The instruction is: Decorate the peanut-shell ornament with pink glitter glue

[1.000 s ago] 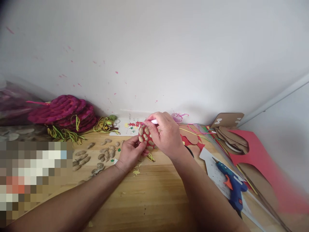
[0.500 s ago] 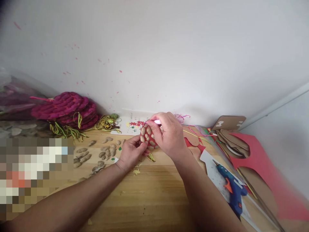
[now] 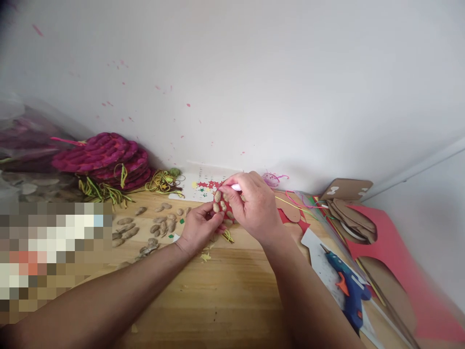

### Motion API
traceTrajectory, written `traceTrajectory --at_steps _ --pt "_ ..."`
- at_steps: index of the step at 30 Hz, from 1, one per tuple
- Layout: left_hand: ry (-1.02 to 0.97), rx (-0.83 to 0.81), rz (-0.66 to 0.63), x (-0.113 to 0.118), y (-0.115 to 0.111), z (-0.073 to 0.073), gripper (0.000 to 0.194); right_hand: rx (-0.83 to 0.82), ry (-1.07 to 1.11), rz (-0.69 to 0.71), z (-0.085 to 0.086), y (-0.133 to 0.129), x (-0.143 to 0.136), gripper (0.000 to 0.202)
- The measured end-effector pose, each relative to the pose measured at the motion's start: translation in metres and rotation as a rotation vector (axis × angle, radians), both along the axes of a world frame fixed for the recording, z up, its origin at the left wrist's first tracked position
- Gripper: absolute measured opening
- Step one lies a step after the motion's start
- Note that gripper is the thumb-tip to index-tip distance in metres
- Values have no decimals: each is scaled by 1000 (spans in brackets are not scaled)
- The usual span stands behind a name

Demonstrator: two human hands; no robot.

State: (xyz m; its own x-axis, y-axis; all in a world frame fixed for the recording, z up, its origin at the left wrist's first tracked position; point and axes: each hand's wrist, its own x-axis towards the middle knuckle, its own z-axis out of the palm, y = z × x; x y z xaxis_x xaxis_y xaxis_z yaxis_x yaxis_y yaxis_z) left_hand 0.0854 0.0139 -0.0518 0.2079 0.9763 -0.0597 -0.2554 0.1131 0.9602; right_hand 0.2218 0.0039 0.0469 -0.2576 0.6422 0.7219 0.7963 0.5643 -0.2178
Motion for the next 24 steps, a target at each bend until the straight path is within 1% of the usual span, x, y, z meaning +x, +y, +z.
traceTrajectory --at_steps 6,18,24 --pt "12 -3 1 0 0 -1 11 -11 -6 28 0 1 1 6" --pt "-28 -55 6 1 2 0 13 -62 39 17 -2 1 3 5" --pt "-41 -65 4 0 2 -1 14 -32 65 -10 -1 2 5 5"
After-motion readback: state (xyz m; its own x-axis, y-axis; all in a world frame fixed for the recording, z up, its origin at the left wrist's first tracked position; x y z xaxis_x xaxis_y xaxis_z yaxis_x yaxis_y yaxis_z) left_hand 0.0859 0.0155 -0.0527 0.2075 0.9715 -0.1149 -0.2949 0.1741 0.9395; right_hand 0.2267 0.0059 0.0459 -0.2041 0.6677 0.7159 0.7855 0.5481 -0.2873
